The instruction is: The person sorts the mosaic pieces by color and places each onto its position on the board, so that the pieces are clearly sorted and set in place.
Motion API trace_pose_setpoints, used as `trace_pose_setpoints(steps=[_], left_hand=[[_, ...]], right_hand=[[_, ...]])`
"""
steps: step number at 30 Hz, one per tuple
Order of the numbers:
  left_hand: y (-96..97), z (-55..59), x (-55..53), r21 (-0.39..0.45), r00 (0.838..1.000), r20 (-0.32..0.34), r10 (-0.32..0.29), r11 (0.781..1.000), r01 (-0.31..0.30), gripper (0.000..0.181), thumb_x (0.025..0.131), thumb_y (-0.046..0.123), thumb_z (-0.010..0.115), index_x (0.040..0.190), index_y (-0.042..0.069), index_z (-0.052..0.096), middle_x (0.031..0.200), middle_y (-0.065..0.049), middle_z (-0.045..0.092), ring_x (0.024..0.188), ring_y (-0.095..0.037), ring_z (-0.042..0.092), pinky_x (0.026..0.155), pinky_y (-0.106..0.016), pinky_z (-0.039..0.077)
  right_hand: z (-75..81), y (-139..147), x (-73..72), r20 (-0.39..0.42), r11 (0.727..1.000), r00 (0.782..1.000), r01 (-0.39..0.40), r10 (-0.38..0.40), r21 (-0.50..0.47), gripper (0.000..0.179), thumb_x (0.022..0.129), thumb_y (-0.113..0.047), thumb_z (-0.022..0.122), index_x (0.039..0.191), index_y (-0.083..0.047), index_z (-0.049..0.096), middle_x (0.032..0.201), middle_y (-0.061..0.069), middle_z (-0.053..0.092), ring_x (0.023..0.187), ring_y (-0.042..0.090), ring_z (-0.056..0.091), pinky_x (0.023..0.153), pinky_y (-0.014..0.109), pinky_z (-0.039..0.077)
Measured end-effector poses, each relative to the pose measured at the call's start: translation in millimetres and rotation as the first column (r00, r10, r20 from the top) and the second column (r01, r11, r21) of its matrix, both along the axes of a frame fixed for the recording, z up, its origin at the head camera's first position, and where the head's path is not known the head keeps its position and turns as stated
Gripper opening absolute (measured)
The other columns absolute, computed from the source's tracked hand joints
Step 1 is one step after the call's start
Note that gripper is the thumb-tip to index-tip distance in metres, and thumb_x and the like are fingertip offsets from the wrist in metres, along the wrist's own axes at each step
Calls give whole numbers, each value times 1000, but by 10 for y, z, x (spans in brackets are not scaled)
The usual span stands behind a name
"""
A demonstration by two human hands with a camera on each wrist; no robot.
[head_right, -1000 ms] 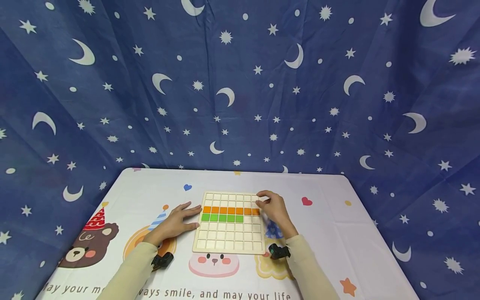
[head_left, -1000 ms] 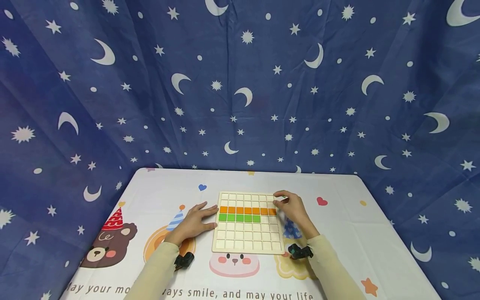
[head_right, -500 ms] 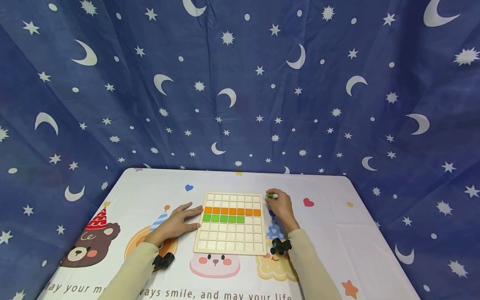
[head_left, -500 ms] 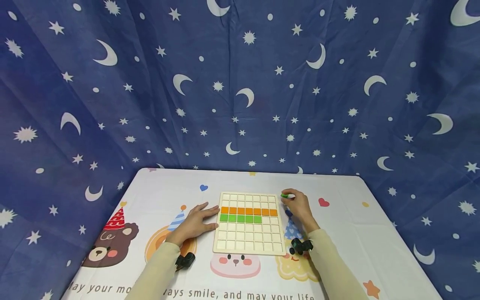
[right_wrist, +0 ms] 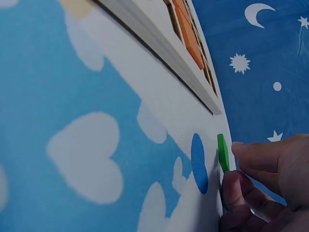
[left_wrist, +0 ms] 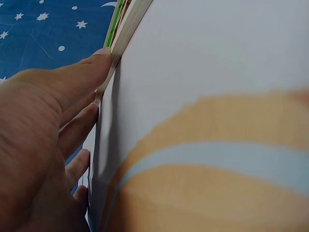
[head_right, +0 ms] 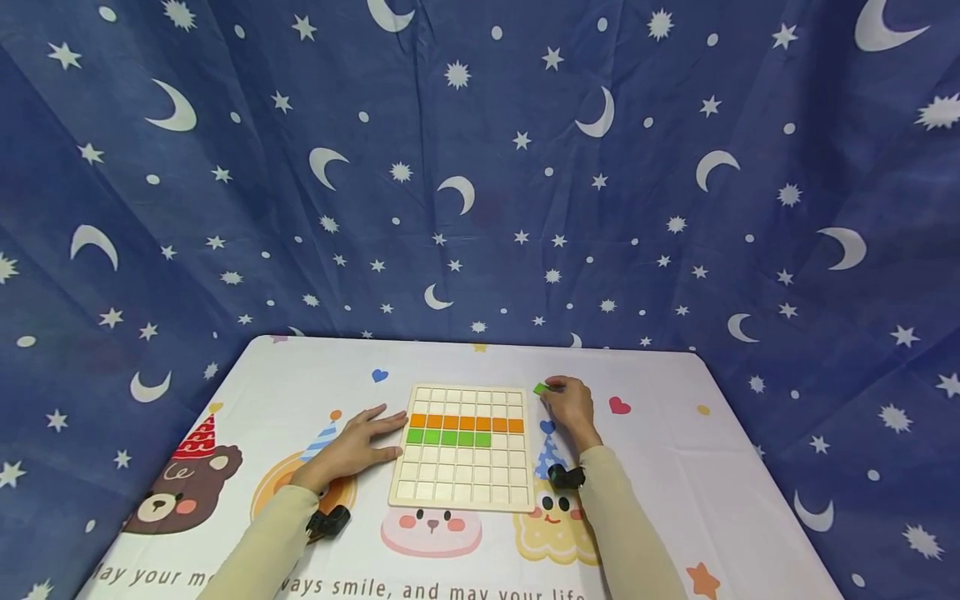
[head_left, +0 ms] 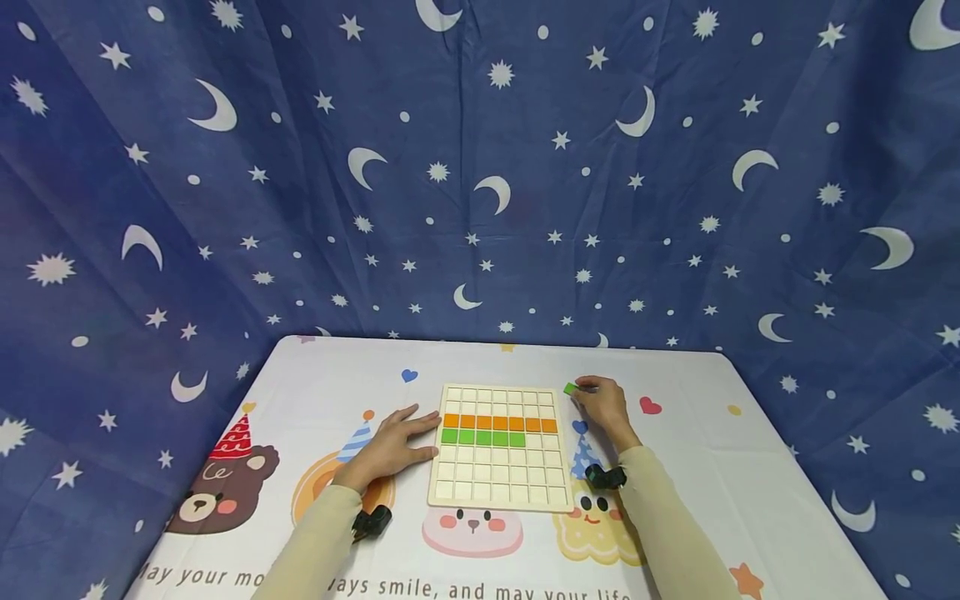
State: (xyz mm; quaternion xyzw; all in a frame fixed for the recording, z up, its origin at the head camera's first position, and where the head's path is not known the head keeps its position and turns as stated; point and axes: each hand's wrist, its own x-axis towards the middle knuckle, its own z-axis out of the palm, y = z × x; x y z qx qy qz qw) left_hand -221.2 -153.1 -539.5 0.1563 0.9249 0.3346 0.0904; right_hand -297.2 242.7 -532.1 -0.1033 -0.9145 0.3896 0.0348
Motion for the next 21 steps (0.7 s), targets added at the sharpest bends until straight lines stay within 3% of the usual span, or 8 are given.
trace_pose_setpoints(steps=[5, 14, 21], left_hand=[[-3, -7, -8, -4, 1000, -5, 6, 1000, -6, 62, 87, 41, 73, 143, 26, 52, 153, 10, 46, 152, -33, 19, 117, -64, 24], [9, -11, -8, 0, 1000, -7, 3, 1000, -3, 63, 85, 40, 75, 143, 25, 53, 152, 10, 47, 152, -32, 19, 118, -63, 22], [14, -24, -8, -4, 1000, -7, 6, 1000, -6, 63, 86, 40, 74, 143, 25, 54, 151, 10, 47, 152, -32, 20, 118, -63, 21]], right_hand=[[7, -10, -38, 5, 1000, 1000, 15, -15, -1, 31, 88, -18, 71, 116, -5, 72, 109, 16, 73, 85, 25, 67, 72, 32, 53], [-4, -31, -29, 4, 997, 999, 40, -41, 63, 28, 86, -15, 72, 112, -4, 73, 106, 17, 73, 97, 33, 68, 88, 48, 52], [-31, -32, -4, -26, 998, 999, 40, -39, 50, 23, 84, -12, 74, 106, -6, 73, 97, 14, 72, 87, 27, 63, 80, 41, 50]])
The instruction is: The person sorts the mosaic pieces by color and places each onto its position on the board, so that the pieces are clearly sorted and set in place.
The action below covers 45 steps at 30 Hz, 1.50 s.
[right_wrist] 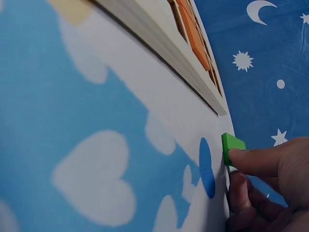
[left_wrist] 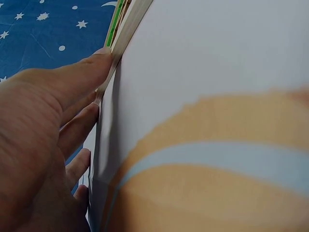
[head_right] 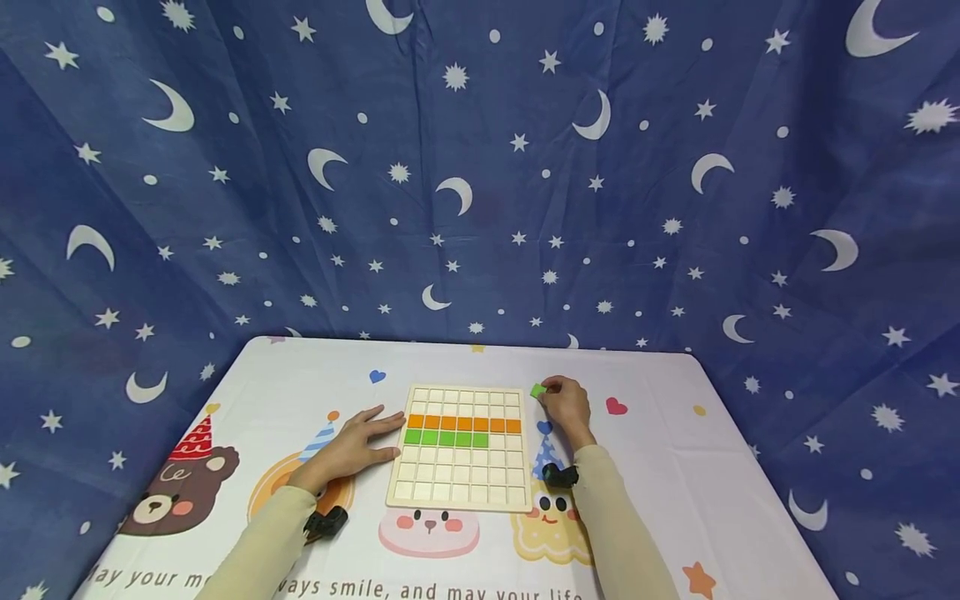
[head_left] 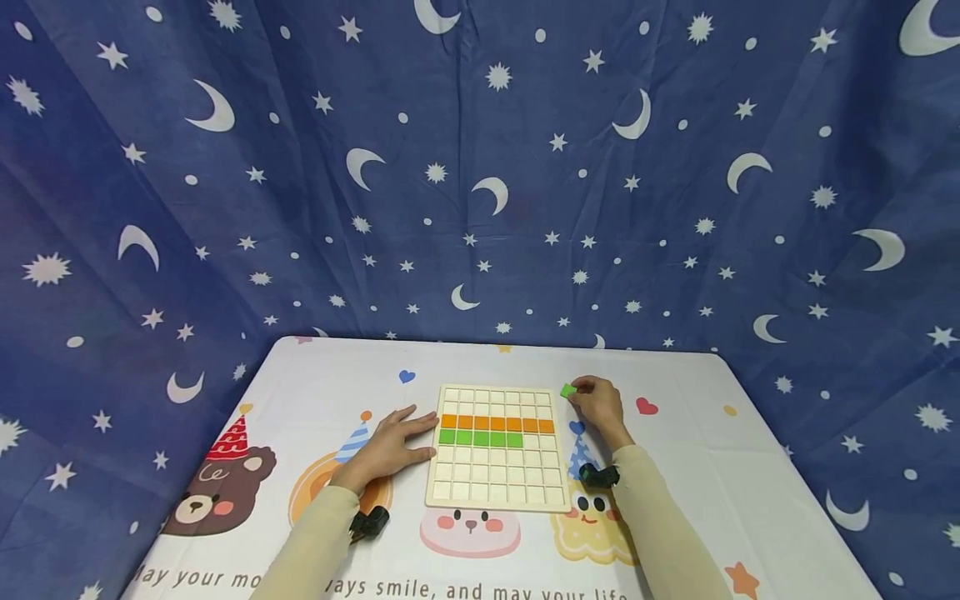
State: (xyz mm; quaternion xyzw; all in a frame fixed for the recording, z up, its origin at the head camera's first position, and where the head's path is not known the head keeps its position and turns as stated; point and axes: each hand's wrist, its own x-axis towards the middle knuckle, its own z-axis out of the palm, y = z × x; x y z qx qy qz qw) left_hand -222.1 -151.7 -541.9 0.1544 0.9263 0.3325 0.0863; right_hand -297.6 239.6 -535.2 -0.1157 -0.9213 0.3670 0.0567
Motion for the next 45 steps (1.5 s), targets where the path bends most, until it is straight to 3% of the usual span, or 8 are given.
trace_pose_setpoints(steps=[4, 10, 16, 28, 45], left_hand=[[-4, -5, -2, -6, 1000, 4, 5, 1000, -5, 63, 86, 41, 74, 143, 26, 53, 152, 11, 47, 152, -31, 19, 119, -63, 20], [-4, -18, -2, -5, 1000, 9, 12, 1000, -12, 63, 86, 42, 74, 143, 27, 52, 152, 12, 46, 152, -30, 19, 119, -63, 20], [-2, -15, 2, -8, 1000, -1, 9, 1000, -9, 63, 86, 42, 74, 143, 26, 53, 152, 12, 47, 152, -30, 20, 119, -63, 20], [-5, 2, 4, -12, 1000, -23, -21, 1000, 20, 63, 86, 39, 74, 143, 22, 53, 152, 8, 47, 151, -33, 21, 118, -64, 19], [-10, -9, -7, -7, 1000, -11, -15, 1000, 15, 63, 86, 40, 74, 143, 25, 52, 152, 10, 46, 152, -31, 20, 119, -63, 18]], right_hand=[[-44, 17, 24, -47, 1000, 999, -4, 3, -25, 19, 83, -8, 75, 101, -5, 73, 89, 11, 70, 78, 22, 60, 70, 31, 48], [-57, 12, 113, -49, 994, 999, -16, 10, -110, 14, 87, -9, 70, 101, -6, 73, 87, 10, 68, 72, 18, 58, 58, 23, 45], [-40, -4, 214, -47, 983, 999, -20, 12, -184, 12, 89, -11, 69, 101, -7, 72, 89, 10, 68, 72, 16, 60, 58, 21, 49], [58, -133, 404, 11, 921, 997, -69, 80, -384, 16, 88, -10, 71, 103, -6, 71, 88, 6, 68, 76, 17, 61, 70, 28, 53], [61, -277, 647, 22, 901, 988, -131, 154, -413, 15, 84, -8, 74, 99, -8, 72, 84, 4, 68, 73, 14, 59, 66, 26, 49]])
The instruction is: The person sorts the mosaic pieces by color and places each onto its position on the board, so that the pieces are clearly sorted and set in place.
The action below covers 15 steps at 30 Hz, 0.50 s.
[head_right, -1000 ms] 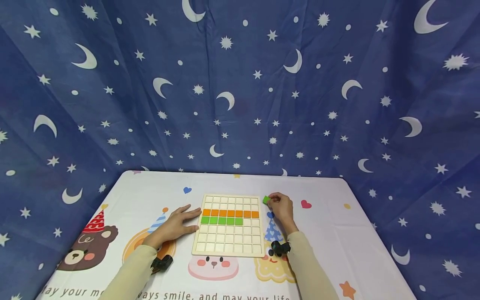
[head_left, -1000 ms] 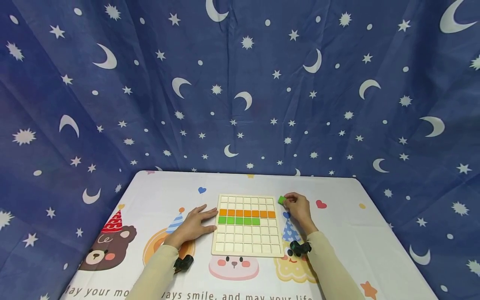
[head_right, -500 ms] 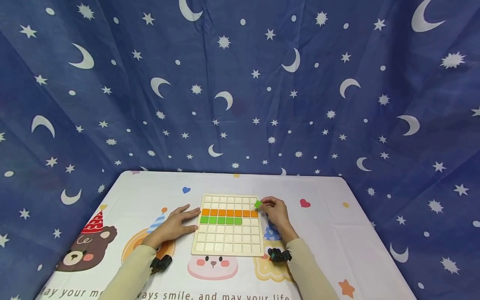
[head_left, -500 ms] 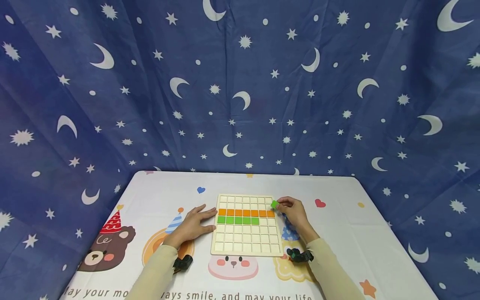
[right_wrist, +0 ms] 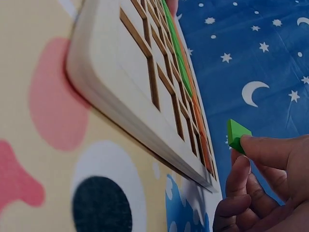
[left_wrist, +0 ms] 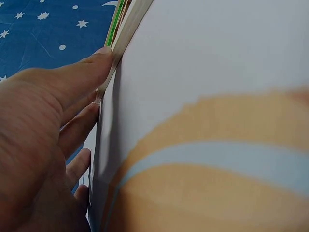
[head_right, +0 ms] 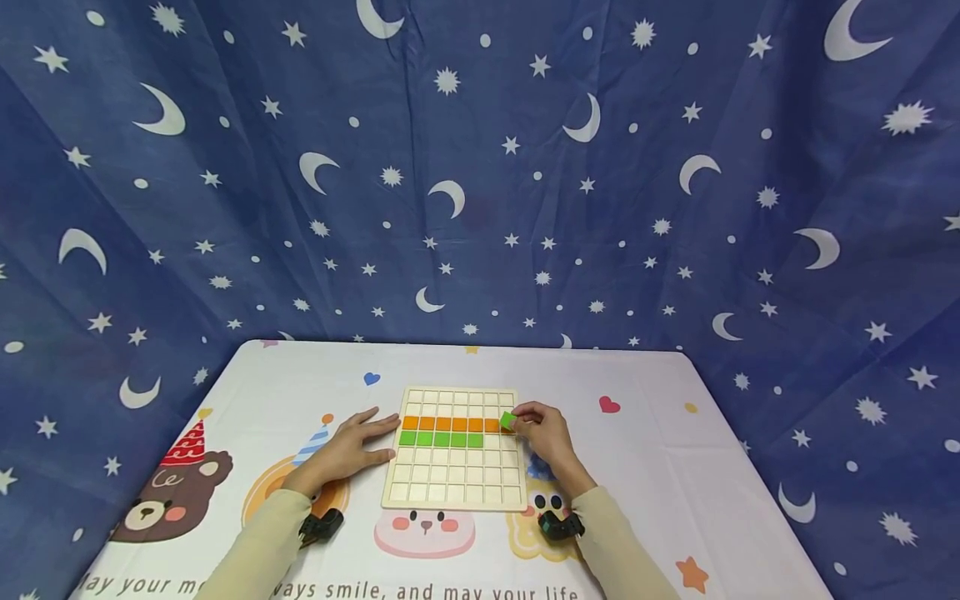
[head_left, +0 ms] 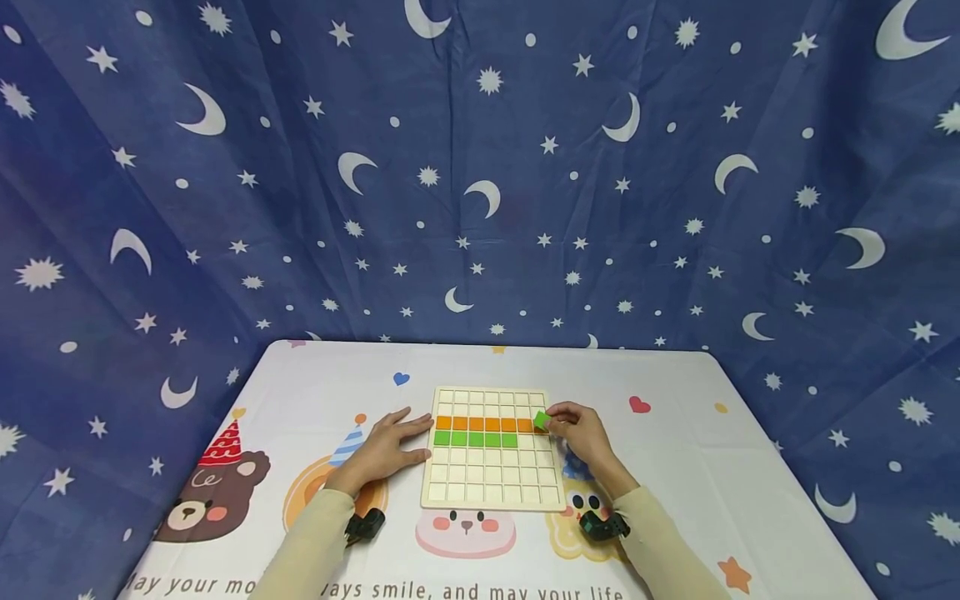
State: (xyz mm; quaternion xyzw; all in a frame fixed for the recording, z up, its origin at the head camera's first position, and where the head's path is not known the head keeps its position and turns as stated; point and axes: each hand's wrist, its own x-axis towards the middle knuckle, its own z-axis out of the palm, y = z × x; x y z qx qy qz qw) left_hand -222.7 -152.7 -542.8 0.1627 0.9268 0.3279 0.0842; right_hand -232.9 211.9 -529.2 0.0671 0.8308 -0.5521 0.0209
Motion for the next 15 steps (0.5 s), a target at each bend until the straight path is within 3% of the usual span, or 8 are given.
trace_pose_setpoints(steps=[7, 15], left_hand=[[2, 17, 5, -2, 1000, 4, -2, 1000, 2, 64, 86, 39, 74, 144, 24, 52, 152, 8, 46, 152, -31, 20, 120, -63, 18], [1, -1, -5, -5, 1000, 4, -6, 1000, 6, 64, 86, 41, 74, 144, 24, 51, 153, 8, 45, 152, -31, 19, 120, -62, 16]], right_hand=[[-12, -36, 54, -10, 998, 998, -56, 56, 1, 13, 85, -8, 74, 98, -9, 73, 83, 5, 68, 72, 16, 59, 64, 26, 49], [-64, -78, 78, -71, 993, 993, -89, 95, 78, 10, 85, -6, 73, 95, -10, 74, 84, 3, 72, 71, 13, 61, 62, 25, 51]])
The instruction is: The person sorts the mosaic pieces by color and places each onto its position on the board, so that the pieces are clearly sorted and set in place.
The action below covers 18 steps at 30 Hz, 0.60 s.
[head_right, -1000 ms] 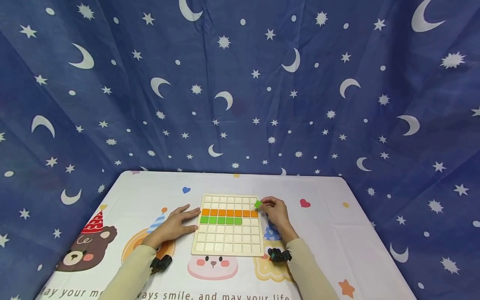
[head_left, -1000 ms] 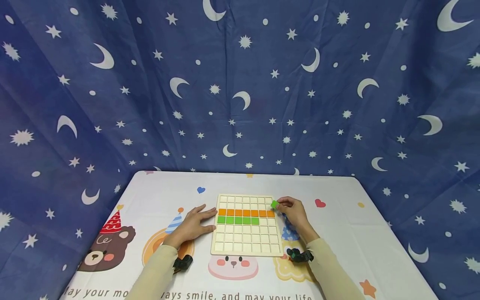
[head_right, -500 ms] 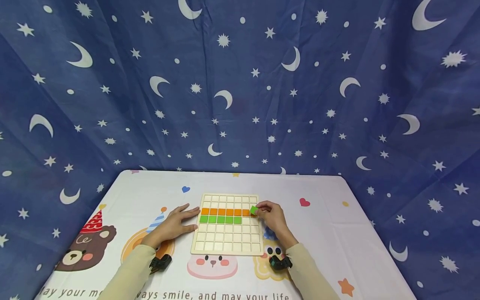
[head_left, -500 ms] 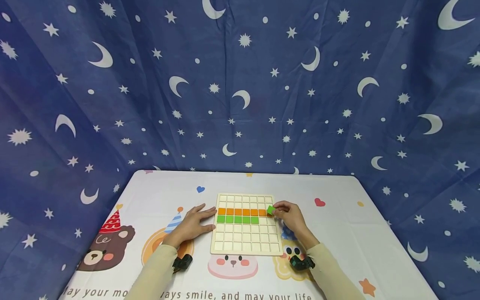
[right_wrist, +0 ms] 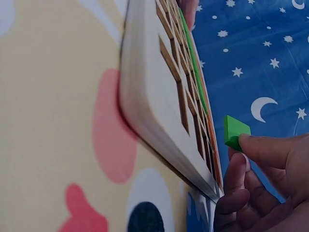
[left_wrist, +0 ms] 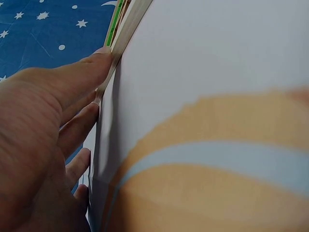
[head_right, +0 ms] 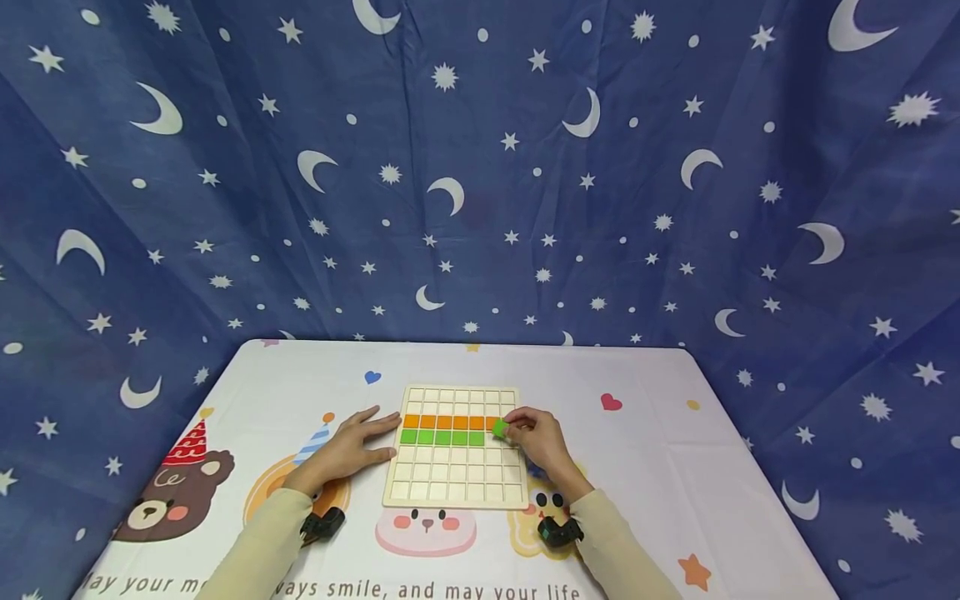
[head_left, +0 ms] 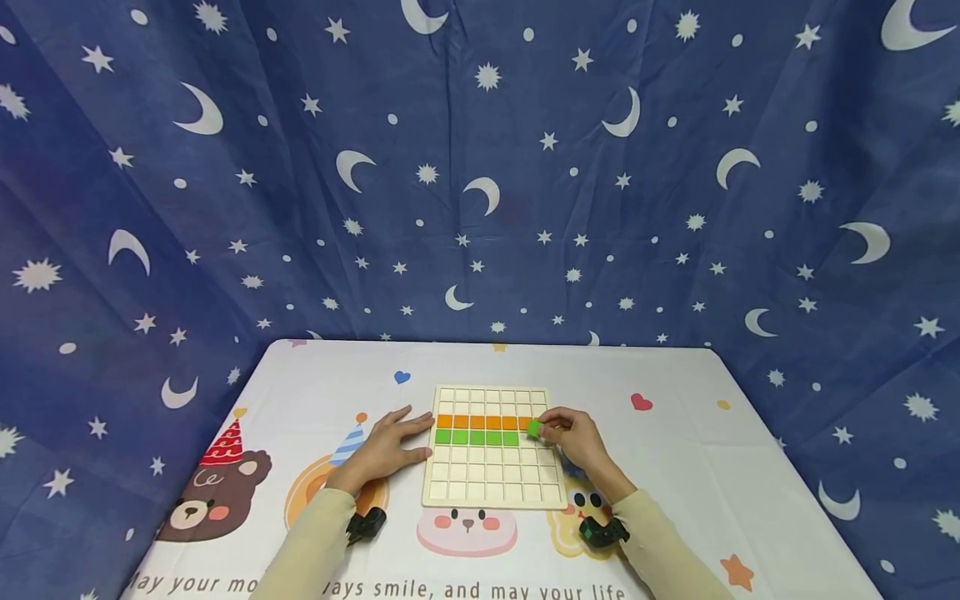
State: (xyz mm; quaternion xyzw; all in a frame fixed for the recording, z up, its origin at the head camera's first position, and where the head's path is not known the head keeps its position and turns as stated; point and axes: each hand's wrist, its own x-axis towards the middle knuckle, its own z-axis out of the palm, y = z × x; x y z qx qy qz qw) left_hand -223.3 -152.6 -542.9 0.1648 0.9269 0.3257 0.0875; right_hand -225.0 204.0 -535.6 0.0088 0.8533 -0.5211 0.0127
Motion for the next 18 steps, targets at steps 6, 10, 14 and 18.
trace_pose_setpoints(steps=[6, 10, 14, 18], left_hand=[[2, 6, 13, 5, 1000, 2, 6, 1000, -6, 64, 86, 41, 74, 144, 25, 52, 152, 9, 46, 152, -32, 20, 119, -63, 18], [3, 3, 10, 5, 1000, 1, 14, 1000, -14, 64, 86, 41, 74, 143, 24, 52, 152, 8, 47, 152, -32, 20, 119, -63, 19], [7, -8, -2, 1, 1000, 12, 23, 1000, -23, 64, 86, 41, 74, 144, 26, 51, 152, 10, 46, 152, -31, 19, 119, -62, 19], [9, -8, -7, 1, 1000, 13, 23, 1000, -23, 64, 86, 42, 74, 144, 26, 51, 153, 11, 45, 152, -30, 19, 119, -63, 20]], right_hand=[[20, -30, 23, 12, 1000, 1000, -13, 13, 4, 11, 84, -5, 75, 93, -12, 75, 79, 1, 71, 69, 14, 61, 59, 23, 49], [22, -47, 26, 3, 999, 1000, -31, 31, 11, 10, 84, -5, 75, 92, -12, 75, 79, 0, 71, 68, 14, 63, 60, 22, 49], [18, -56, 29, -1, 999, 999, -32, 32, 39, 10, 84, -6, 75, 91, -13, 75, 79, -1, 71, 69, 13, 62, 61, 23, 49], [14, -66, 31, 1, 997, 999, -36, 36, 63, 10, 84, -6, 75, 91, -14, 75, 80, -2, 72, 69, 12, 62, 61, 23, 50]])
